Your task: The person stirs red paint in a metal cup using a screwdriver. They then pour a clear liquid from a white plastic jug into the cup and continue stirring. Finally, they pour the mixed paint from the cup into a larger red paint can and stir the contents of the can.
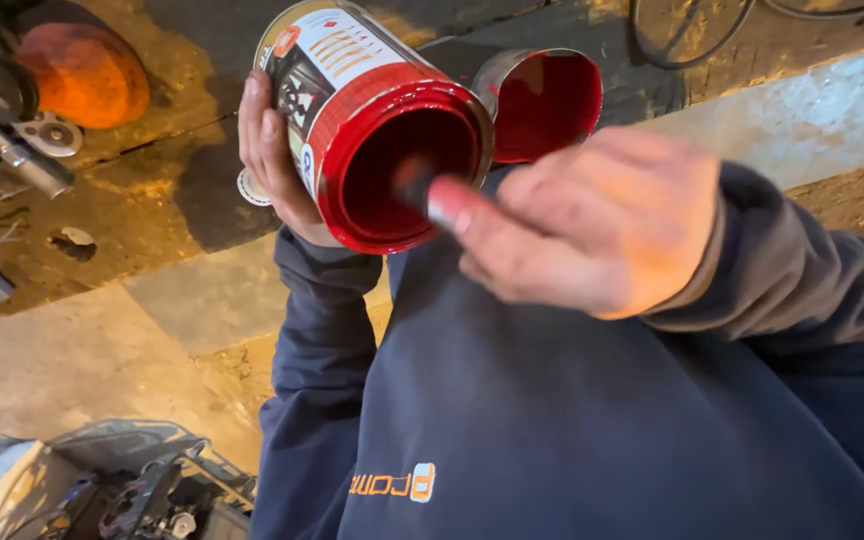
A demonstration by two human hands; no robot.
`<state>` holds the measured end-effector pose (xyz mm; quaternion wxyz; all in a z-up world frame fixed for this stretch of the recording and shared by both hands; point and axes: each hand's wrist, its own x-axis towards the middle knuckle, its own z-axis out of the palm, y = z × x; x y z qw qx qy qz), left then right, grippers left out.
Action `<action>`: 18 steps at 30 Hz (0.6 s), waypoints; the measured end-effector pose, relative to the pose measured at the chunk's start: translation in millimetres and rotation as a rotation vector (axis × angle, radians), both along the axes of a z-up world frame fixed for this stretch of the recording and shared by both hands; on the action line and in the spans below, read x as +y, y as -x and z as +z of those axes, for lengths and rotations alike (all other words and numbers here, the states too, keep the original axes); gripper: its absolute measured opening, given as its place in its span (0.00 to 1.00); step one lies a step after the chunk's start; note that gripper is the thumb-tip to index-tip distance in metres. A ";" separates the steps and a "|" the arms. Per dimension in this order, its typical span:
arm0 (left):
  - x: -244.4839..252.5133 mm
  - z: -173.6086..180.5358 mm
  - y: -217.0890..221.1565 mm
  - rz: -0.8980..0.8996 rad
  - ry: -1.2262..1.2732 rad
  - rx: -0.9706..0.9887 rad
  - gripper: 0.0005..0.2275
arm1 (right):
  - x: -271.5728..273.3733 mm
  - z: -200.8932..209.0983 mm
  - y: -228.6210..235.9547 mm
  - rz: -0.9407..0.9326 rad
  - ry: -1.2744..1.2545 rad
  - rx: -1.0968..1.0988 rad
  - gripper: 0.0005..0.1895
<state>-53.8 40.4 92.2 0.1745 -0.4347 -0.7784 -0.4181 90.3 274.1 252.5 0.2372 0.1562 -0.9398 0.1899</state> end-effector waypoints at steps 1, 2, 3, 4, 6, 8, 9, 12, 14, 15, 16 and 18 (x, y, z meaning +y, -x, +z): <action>1.0 0.5 -1.2 0.002 -0.016 -0.029 0.35 | -4.1 2.9 4.3 0.046 0.047 0.004 0.17; 0.6 1.1 0.1 -0.004 -0.014 -0.030 0.35 | -1.2 1.9 -2.0 0.040 0.049 0.003 0.17; 0.6 1.0 0.0 0.003 -0.026 -0.035 0.36 | 2.9 0.9 -7.7 -0.004 0.031 -0.039 0.16; 0.5 0.7 -0.2 0.010 -0.038 -0.040 0.36 | 6.8 -0.2 -13.5 -0.048 0.013 -0.081 0.15; 0.6 3.8 -3.3 0.009 -0.026 -0.040 0.36 | 2.1 10.4 -0.9 -0.016 0.005 -0.065 0.15; 5.0 7.4 -2.3 0.007 -0.025 -0.028 0.36 | 2.4 9.1 -0.4 0.015 -0.014 -0.036 0.16; 6.6 8.9 -2.7 0.007 -0.022 -0.012 0.36 | 3.2 2.4 -7.2 0.003 0.002 -0.035 0.15; 5.0 7.5 -3.7 0.035 0.001 0.026 0.36 | 3.3 9.4 -3.4 -0.027 -0.014 -0.022 0.16; 4.9 6.4 -3.4 0.038 0.021 0.046 0.36 | 1.2 12.4 -3.5 -0.069 -0.046 -0.012 0.17; 6.3 6.4 -3.5 0.040 0.022 0.058 0.36 | 0.6 8.2 -7.6 -0.019 -0.022 -0.038 0.17; 7.5 6.6 -3.4 0.041 0.023 0.069 0.37 | -0.4 4.3 -11.4 0.031 0.003 -0.063 0.18; 7.1 3.4 -4.9 0.052 0.010 0.063 0.36 | 4.2 -1.6 -20.2 -0.035 -0.010 -0.062 0.18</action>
